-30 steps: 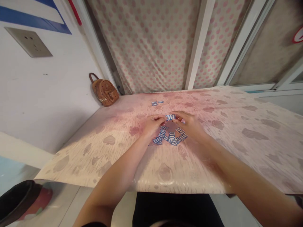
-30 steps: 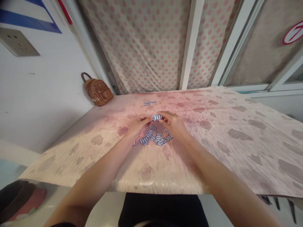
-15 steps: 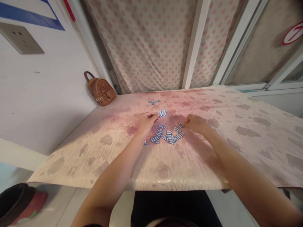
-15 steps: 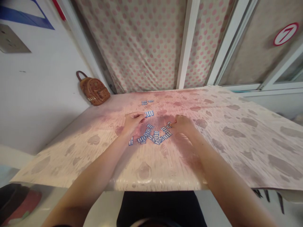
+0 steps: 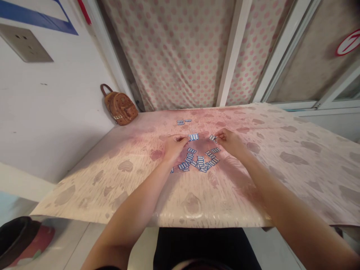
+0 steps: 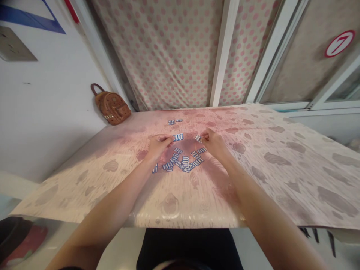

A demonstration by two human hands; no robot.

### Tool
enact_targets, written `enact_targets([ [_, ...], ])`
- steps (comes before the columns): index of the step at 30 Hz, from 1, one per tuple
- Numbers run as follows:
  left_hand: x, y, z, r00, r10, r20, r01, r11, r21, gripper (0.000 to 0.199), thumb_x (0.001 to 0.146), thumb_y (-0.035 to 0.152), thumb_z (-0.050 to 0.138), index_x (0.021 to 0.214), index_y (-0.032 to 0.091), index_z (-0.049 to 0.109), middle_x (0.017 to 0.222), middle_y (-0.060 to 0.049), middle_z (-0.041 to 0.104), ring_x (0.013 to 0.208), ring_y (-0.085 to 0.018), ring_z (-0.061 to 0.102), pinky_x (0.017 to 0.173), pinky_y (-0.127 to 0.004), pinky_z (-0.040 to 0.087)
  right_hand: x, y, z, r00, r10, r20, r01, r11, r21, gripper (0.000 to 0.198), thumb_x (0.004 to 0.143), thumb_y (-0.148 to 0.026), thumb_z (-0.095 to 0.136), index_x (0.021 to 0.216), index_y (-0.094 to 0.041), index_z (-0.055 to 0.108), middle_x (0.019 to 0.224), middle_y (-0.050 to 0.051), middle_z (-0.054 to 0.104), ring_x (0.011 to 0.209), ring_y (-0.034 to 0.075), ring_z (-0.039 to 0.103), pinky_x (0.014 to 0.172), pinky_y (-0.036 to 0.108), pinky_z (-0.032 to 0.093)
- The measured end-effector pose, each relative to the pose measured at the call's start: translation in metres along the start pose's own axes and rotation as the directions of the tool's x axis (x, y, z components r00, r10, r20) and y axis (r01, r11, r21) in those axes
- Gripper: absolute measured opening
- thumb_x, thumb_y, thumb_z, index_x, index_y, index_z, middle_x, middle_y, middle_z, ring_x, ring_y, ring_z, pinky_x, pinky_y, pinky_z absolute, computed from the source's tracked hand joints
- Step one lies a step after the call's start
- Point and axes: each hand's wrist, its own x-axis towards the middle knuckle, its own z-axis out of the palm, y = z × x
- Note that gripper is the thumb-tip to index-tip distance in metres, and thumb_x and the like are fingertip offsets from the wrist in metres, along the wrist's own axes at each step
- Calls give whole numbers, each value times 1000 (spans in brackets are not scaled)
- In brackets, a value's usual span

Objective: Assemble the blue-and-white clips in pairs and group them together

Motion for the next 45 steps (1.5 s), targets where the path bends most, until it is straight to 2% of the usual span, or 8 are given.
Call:
enact_targets([
  [4, -1, -3, 2, 1000, 9, 20, -9, 1000, 19, 11, 74, 25, 74, 74, 14, 77, 66, -4, 72, 58, -12, 60, 58, -22, 45, -5, -20, -2, 988, -144, -56, 151, 977, 154, 14, 86, -25, 53, 86, -19, 66, 75, 2, 66, 67, 17, 61, 65, 30, 45],
  [7, -4, -2, 4, 998, 50, 45, -53, 996, 72, 12, 75, 26, 73, 75, 14, 77, 68, -4, 72, 59, -12, 60, 58, -22, 43, -13, -37, 2, 977, -211, -40, 215, 963, 160, 19, 87, -28, 52, 87, -19, 68, 77, 3, 67, 70, 18, 60, 65, 30, 44],
  [10, -9, 2, 7, 992, 79, 94, -89, 990, 111, 13, 76, 26, 72, 78, 14, 78, 72, -5, 74, 63, -14, 63, 61, -23, 45, -22, -49, 9, 967, -255, -23, 256, 962, 95, 15, 86, -26, 53, 78, -21, 65, 76, 3, 66, 70, 17, 59, 65, 29, 42],
  [15, -14, 8, 11, 986, 95, 138, -111, 987, 114, 14, 78, 25, 71, 81, 13, 79, 73, -6, 75, 66, -15, 65, 63, -24, 46, -27, -54, 15, 963, -265, -52, 265, 964, -18, 9, 82, -22, 57, 74, -22, 59, 67, 0, 58, 63, 16, 54, 59, 28, 38],
  [25, -16, 5, 11, 979, 86, 183, -106, 989, 106, 19, 77, 34, 76, 84, 16, 81, 76, -5, 75, 69, -17, 65, 64, -25, 46, -27, -54, 14, 961, -267, -70, 260, 961, -98, 10, 83, -23, 56, 73, -22, 55, 70, 1, 58, 64, 17, 53, 59, 29, 36],
  [40, -18, 7, 12, 971, 90, 223, -124, 982, 141, 21, 78, 36, 75, 83, 17, 80, 78, -6, 76, 70, -17, 67, 63, -25, 47, -26, -50, 18, 952, -303, -47, 298, 950, -96, 13, 86, -22, 56, 73, -22, 53, 75, 2, 59, 68, 17, 56, 62, 30, 40],
  [43, -16, 8, 11, 977, 66, 201, -90, 990, 112, 19, 76, 33, 75, 81, 15, 80, 76, -6, 76, 68, -16, 66, 63, -25, 48, -25, -48, 17, 952, -301, -56, 298, 953, -55, 4, 85, -25, 61, 85, -22, 59, 81, 3, 61, 69, 18, 58, 63, 30, 45],
  [45, -14, 8, 10, 982, 42, 186, -56, 996, 72, 17, 75, 31, 75, 79, 15, 79, 73, -5, 75, 64, -15, 64, 62, -24, 47, -25, -48, 14, 936, -351, -34, 350, 936, -48, 18, 84, -27, 65, 101, -22, 62, 93, 5, 64, 78, 20, 62, 70, 33, 50],
])
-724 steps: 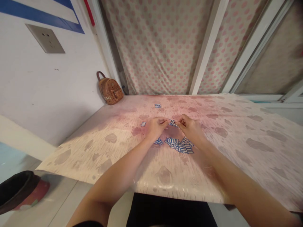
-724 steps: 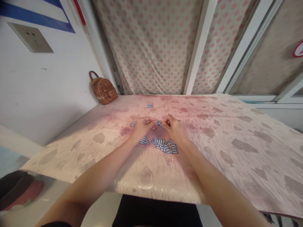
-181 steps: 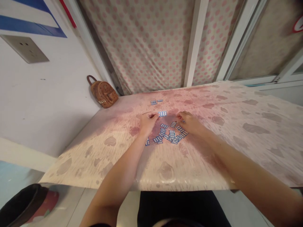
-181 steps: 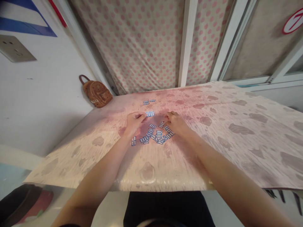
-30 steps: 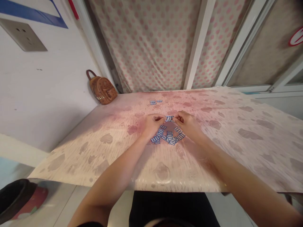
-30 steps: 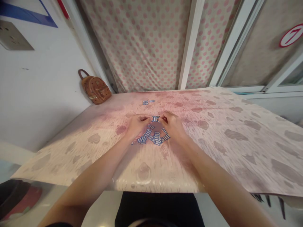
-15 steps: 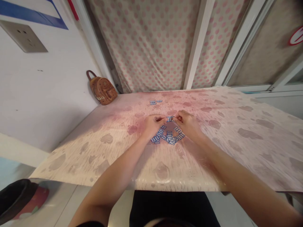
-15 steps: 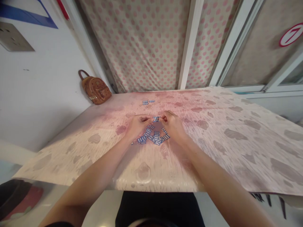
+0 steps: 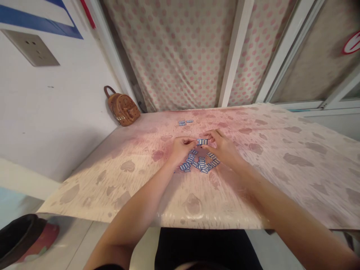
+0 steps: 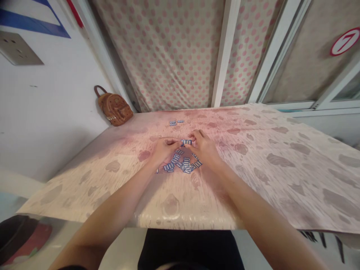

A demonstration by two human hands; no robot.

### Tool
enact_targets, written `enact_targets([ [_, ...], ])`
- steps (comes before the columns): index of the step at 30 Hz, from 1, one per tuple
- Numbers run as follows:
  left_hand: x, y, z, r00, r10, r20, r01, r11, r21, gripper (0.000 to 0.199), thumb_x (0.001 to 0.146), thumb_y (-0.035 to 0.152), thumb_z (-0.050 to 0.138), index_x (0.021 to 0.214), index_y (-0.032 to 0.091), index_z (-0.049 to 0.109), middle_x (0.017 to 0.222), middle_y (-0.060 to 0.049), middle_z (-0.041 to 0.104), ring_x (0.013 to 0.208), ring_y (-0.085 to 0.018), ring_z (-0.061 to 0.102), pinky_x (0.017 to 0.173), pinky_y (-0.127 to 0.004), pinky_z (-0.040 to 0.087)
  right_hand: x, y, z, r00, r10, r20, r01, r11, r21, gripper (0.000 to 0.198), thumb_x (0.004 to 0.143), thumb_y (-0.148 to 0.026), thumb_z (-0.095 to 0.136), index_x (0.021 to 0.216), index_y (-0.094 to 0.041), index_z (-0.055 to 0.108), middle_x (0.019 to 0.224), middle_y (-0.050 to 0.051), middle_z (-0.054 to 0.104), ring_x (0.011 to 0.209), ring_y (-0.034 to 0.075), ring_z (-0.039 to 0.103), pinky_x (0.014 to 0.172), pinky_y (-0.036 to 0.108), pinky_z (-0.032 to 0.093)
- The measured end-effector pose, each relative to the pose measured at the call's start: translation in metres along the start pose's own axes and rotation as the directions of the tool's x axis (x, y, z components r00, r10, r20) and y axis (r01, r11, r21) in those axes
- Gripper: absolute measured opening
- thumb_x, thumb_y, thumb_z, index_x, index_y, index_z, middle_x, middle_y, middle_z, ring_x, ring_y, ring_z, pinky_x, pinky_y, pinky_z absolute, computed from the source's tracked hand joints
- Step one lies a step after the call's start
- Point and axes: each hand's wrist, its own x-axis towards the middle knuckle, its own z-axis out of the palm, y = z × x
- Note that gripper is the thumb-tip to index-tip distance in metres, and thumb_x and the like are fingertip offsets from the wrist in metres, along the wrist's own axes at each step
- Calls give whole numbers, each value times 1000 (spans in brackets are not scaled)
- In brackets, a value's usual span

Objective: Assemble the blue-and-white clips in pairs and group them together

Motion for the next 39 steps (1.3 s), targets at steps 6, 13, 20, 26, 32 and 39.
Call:
enact_targets([
  [6, 4, 3, -7, 998, -59, 13, 60, 994, -95, 17, 72, 29, 78, 78, 14, 79, 68, -5, 72, 60, -12, 60, 61, -23, 47, 3, 0, -9, 984, -146, 100, 148, 989, -10, 28, 88, -24, 63, 116, -25, 66, 103, 8, 64, 92, 25, 63, 84, 40, 51],
  [13, 3, 5, -7, 994, -96, 51, 102, 986, -132, 18, 69, 30, 81, 77, 13, 79, 69, -6, 73, 62, -12, 61, 63, -25, 49, 4, 5, -5, 997, -50, 65, 46, 997, 63, 22, 89, -23, 56, 107, -23, 70, 96, 6, 69, 81, 20, 64, 78, 35, 50],
  [20, 10, -4, -12, 989, -93, -112, 85, 994, -72, 9, 71, 22, 77, 74, 14, 77, 66, -4, 72, 60, -12, 62, 62, -23, 49, 4, 33, -17, 912, 401, 88, -349, 870, -347, 14, 85, -19, 54, 84, -19, 68, 83, 7, 72, 80, 22, 66, 68, 30, 44],
  [26, 13, -10, -14, 986, -78, -146, 76, 997, -20, 9, 73, 23, 76, 75, 14, 77, 68, -4, 73, 62, -14, 65, 63, -25, 50, 6, 28, -28, 728, 623, 287, -371, 709, -600, 25, 82, -39, 67, 93, -17, 67, 98, 14, 73, 91, 27, 68, 68, 31, 44],
  [32, 13, -11, -14, 987, -67, -149, 65, 998, -14, 7, 75, 21, 74, 75, 15, 78, 69, -4, 74, 61, -14, 65, 63, -24, 49, 7, 33, -24, 725, 592, 352, -310, 737, -601, 16, 83, -33, 67, 89, -18, 65, 95, 12, 73, 91, 25, 68, 67, 29, 42],
  [39, 14, -16, -13, 984, -71, -166, 70, 997, -12, 7, 75, 20, 73, 76, 15, 78, 70, -3, 75, 62, -13, 65, 63, -24, 48, 5, 25, -20, 755, 572, 321, -316, 745, -587, 32, 83, -28, 66, 109, -12, 58, 103, 18, 71, 95, 28, 68, 70, 30, 43],
])
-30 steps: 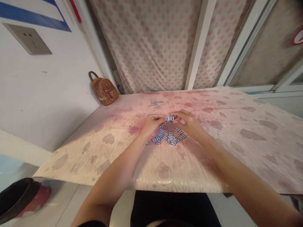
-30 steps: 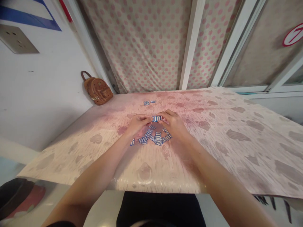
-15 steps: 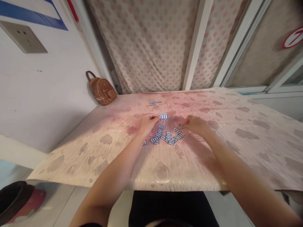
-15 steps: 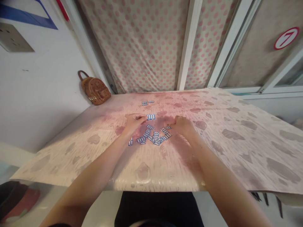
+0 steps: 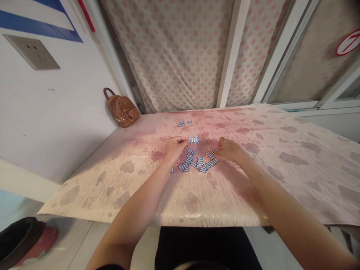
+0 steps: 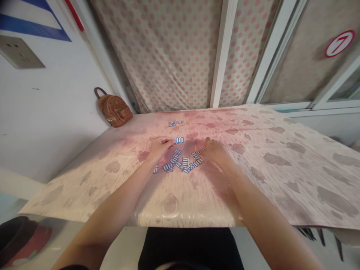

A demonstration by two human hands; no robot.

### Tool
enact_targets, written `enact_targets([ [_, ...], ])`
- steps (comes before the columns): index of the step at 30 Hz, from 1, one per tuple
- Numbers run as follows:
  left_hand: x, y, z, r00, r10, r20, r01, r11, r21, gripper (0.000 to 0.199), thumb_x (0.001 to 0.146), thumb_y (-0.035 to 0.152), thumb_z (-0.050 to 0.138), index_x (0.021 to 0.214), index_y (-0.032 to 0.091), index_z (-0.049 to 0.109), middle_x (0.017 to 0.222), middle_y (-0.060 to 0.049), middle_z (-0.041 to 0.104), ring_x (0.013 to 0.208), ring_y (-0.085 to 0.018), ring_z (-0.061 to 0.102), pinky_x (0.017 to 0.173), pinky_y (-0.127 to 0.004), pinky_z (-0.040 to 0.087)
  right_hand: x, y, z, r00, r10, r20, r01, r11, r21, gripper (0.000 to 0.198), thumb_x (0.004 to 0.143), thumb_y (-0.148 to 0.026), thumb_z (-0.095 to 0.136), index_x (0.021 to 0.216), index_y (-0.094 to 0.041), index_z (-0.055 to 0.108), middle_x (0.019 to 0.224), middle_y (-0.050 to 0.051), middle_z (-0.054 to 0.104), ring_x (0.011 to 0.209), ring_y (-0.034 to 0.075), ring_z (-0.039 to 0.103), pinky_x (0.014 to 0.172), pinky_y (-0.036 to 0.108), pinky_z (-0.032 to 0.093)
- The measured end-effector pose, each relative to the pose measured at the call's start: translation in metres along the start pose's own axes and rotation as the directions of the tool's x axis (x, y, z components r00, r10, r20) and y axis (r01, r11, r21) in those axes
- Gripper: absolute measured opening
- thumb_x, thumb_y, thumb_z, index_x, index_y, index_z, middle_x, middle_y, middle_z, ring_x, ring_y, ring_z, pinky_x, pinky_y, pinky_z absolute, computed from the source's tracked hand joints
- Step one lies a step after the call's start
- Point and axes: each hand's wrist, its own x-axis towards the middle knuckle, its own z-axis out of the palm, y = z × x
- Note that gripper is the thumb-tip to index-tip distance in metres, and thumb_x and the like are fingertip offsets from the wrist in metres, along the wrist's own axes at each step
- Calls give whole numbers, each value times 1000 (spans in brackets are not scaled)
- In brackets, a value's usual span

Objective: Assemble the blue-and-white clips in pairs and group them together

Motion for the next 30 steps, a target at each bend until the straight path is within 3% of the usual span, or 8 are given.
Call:
enact_targets([
  [10, -4, 3, 0, 1000, 20, -5, -20, 999, 43, 8, 75, 23, 74, 76, 16, 78, 70, -4, 74, 62, -14, 65, 63, -24, 47, -2, -6, 7, 999, 14, -32, -11, 994, 112, 33, 77, -13, 64, 109, -10, 58, 99, 19, 71, 95, 30, 69, 65, 30, 42],
  [14, -6, 6, 1, 1000, 22, -11, -22, 999, 49, 9, 75, 23, 73, 76, 15, 78, 70, -4, 74, 63, -14, 64, 62, -23, 47, 4, 0, 10, 986, -21, -168, 61, 970, 235, 12, 79, -14, 59, 90, -16, 62, 87, 12, 71, 84, 25, 68, 65, 29, 42],
  [16, -7, 6, 3, 1000, 23, -21, -22, 999, 43, 9, 75, 23, 72, 76, 16, 78, 70, -4, 75, 63, -14, 64, 62, -23, 47, 9, 4, 8, 955, -25, -294, 148, 902, 406, 5, 81, -17, 55, 81, -20, 60, 77, 7, 70, 75, 21, 66, 65, 29, 43],
  [17, -8, 7, 4, 999, 23, -27, -22, 999, 38, 9, 76, 22, 72, 76, 16, 78, 70, -3, 75, 63, -14, 64, 62, -23, 46, 11, 4, 7, 937, -28, -347, 217, 827, 518, 5, 82, -20, 54, 79, -21, 58, 75, 5, 69, 71, 20, 65, 65, 29, 44],
  [20, -11, 10, 7, 998, 39, -40, -38, 999, 29, 9, 77, 22, 71, 76, 17, 78, 70, -3, 74, 63, -14, 65, 62, -23, 47, 11, -3, 5, 922, -95, -375, 374, 463, 803, 13, 82, -33, 58, 77, -22, 56, 75, 4, 71, 67, 17, 66, 68, 30, 51],
  [22, -13, 13, 10, 997, 64, -38, -63, 998, 22, 9, 77, 23, 72, 77, 16, 78, 71, -4, 74, 65, -15, 65, 63, -23, 47, 6, -14, 7, 935, -163, -315, 350, 278, 894, 21, 80, -41, 61, 77, -21, 56, 75, 5, 72, 64, 16, 67, 68, 31, 53],
  [25, -17, 16, 14, 994, 103, -27, -103, 995, -3, 11, 77, 24, 73, 80, 15, 79, 73, -4, 75, 67, -15, 66, 65, -24, 48, -5, -32, 12, 950, -148, -277, 304, 213, 929, 24, 79, -44, 64, 78, -21, 54, 71, 4, 72, 56, 14, 64, 60, 29, 52],
  [30, -20, 16, 19, 994, 112, 5, -112, 993, -30, 15, 79, 28, 72, 84, 16, 80, 78, -5, 76, 70, -16, 67, 69, -26, 51, -17, -46, 13, 944, -41, -329, 323, 340, 883, 20, 83, -39, 59, 78, -24, 48, 55, -3, 63, 41, 11, 49, 44, 25, 39],
])
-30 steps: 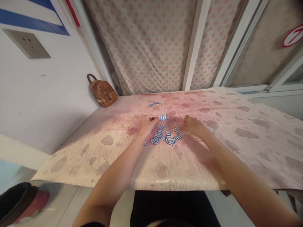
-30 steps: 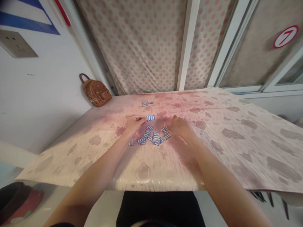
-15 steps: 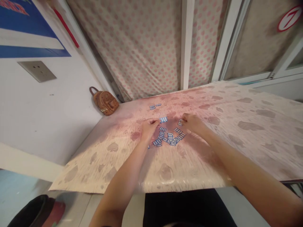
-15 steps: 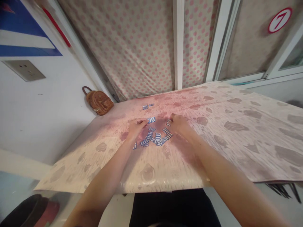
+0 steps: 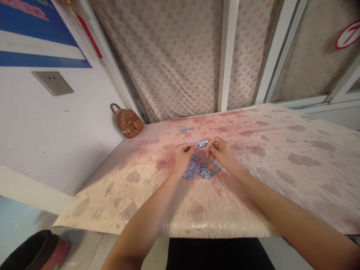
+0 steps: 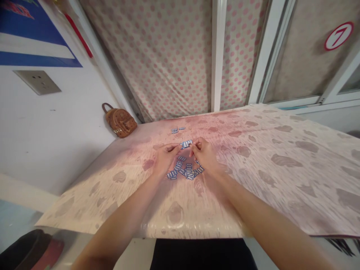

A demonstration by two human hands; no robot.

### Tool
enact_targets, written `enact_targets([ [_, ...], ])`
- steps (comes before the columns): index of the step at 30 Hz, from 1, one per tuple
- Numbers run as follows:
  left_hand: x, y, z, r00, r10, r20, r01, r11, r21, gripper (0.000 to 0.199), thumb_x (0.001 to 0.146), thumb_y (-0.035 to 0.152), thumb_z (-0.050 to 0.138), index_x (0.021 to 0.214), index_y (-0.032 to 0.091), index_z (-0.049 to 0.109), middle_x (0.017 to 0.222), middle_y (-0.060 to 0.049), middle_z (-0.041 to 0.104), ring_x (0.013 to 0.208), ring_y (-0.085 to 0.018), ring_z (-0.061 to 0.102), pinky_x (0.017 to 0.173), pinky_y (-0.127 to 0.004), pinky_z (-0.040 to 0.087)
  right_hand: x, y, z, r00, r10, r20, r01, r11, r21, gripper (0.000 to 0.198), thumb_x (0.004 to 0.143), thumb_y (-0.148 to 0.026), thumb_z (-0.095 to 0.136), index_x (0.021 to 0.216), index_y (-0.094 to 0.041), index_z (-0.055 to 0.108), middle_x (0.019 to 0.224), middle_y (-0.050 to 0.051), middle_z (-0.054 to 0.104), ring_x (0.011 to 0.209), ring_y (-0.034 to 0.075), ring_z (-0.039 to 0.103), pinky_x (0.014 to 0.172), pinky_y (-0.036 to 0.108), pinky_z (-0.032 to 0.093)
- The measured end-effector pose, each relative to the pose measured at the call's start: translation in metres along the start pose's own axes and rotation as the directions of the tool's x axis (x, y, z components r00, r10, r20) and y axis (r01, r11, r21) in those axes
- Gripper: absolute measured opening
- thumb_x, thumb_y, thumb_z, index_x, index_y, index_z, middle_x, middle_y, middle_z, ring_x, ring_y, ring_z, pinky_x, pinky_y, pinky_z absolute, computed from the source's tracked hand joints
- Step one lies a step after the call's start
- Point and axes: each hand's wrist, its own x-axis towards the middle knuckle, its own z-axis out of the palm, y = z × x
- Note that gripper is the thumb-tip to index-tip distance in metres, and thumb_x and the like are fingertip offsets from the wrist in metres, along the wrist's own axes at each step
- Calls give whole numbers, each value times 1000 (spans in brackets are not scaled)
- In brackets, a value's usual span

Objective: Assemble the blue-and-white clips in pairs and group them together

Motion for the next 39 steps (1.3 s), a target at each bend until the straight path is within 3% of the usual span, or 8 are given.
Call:
enact_targets([
  [10, -3, -1, 0, 1000, -6, 24, 7, 1000, -18, 20, 79, 33, 74, 87, 16, 80, 80, -6, 77, 74, -18, 69, 72, -28, 54, -2, 0, 2, 996, -74, -43, 63, 974, -219, 15, 87, -34, 53, 77, -24, 48, 53, -3, 60, 51, 15, 56, 57, 28, 41],
  [23, -4, 0, 3, 999, -19, 50, 23, 997, -72, 16, 79, 30, 73, 83, 16, 79, 80, -6, 77, 73, -17, 69, 71, -27, 53, -3, 7, 3, 995, -93, -29, 80, 953, -293, 17, 90, -36, 51, 78, -25, 47, 54, -4, 59, 52, 17, 58, 61, 29, 43],
  [27, -2, 2, 1, 998, -58, 25, 59, 997, -55, 12, 78, 26, 73, 81, 16, 78, 77, -5, 76, 71, -16, 68, 70, -27, 52, -2, 5, -2, 991, -131, -18, 116, 931, -347, 16, 88, -38, 57, 92, -23, 53, 65, -2, 62, 58, 17, 58, 61, 29, 44],
  [30, 1, 4, -4, 995, -90, 38, 92, 994, -62, 9, 78, 24, 72, 80, 17, 78, 77, -4, 75, 70, -15, 67, 70, -26, 51, -1, -1, -9, 977, -207, 49, 206, 862, -462, 45, 84, -35, 64, 126, -22, 55, 90, 3, 65, 71, 18, 61, 68, 31, 48],
  [32, 2, 4, -6, 994, -93, 65, 97, 993, -62, 10, 78, 25, 73, 80, 18, 79, 77, -4, 75, 68, -15, 66, 68, -26, 50, 0, -5, -13, 953, -261, 152, 301, 798, -522, 53, 86, -30, 62, 138, -26, 51, 105, 6, 64, 84, 20, 63, 78, 34, 50],
  [35, 1, 5, -8, 988, -103, 116, 114, 989, -90, 12, 77, 26, 74, 82, 17, 79, 75, -4, 74, 67, -14, 65, 68, -26, 50, 0, -8, -15, 916, -312, 253, 402, 720, -566, 43, 91, -26, 57, 133, -27, 59, 110, 7, 63, 93, 23, 63, 86, 37, 49],
  [39, -1, 6, -9, 980, -121, 161, 148, 974, -172, 14, 73, 27, 77, 79, 15, 78, 73, -4, 73, 67, -13, 64, 72, -26, 51, 0, -8, -13, 909, -328, 257, 417, 713, -564, 30, 91, -23, 54, 118, -25, 67, 102, 6, 66, 86, 21, 62, 86, 36, 48],
])
